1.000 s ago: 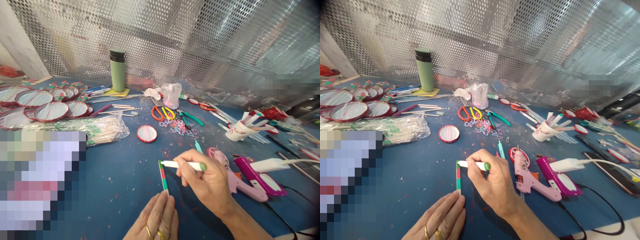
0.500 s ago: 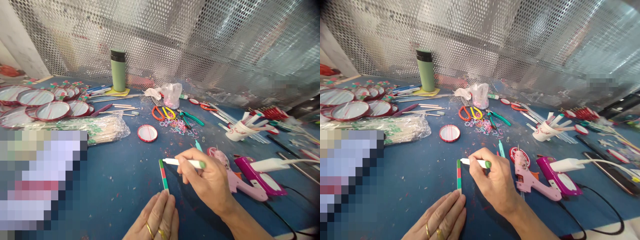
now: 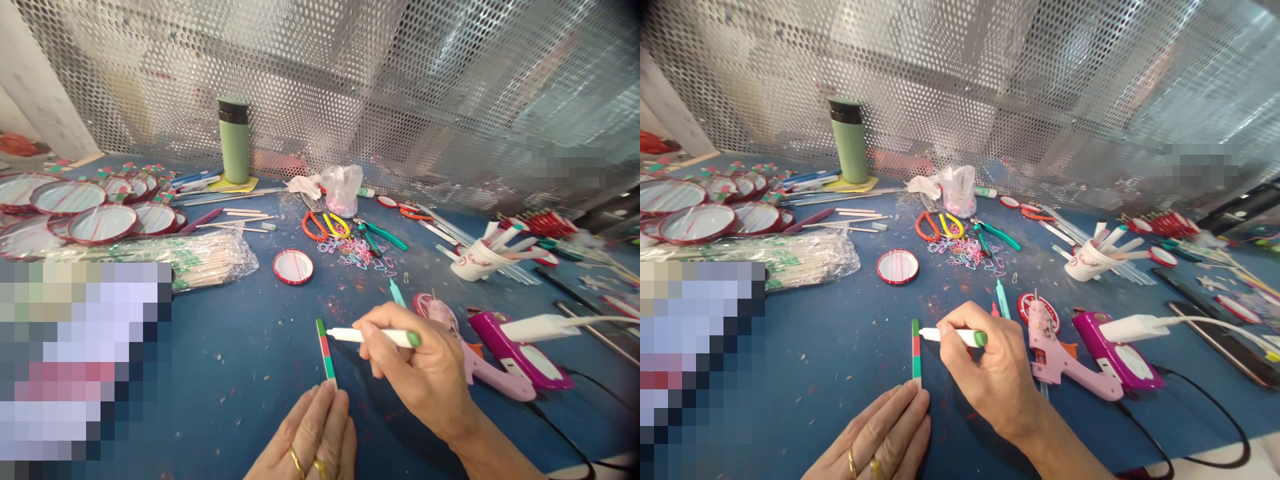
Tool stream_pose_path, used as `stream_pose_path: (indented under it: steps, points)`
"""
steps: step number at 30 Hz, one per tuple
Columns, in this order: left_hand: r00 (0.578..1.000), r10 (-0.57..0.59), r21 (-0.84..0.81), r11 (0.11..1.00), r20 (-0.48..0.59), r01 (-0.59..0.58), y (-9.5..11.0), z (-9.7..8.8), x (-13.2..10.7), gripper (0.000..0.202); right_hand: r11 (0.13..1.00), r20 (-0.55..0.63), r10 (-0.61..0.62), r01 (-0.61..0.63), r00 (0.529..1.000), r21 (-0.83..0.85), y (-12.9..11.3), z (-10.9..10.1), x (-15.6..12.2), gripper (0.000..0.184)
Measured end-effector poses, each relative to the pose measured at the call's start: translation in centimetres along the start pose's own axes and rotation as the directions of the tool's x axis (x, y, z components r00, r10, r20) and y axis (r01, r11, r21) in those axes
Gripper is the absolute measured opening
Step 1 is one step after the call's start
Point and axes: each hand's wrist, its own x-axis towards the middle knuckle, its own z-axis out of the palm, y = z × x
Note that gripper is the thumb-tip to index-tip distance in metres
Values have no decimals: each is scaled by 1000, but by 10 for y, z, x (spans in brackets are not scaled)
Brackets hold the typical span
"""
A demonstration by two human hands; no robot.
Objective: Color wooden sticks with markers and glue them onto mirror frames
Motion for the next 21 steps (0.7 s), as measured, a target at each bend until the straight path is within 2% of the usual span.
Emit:
stream_pose_path:
  steps: [4,12,18,21]
  points:
    - [1000,-12,-21,1000,-29,11,0,1,2,29,1000,30,-3,3,1000,3,-1,1,0,26]
    - [999,21,57,998,29,-22,2,3,-2,33,1000,35,-10,10,999,13,-4,2,-1,25]
    - [1000,7,38,999,-3,-7,1,2,0,32,999,-12,-25,25,1000,20,-1,1,-1,26]
    - [1000,-3,25,1000,-15,3,0,1,1,32,999,2,-22,22,1000,24,-1,1,-1,25]
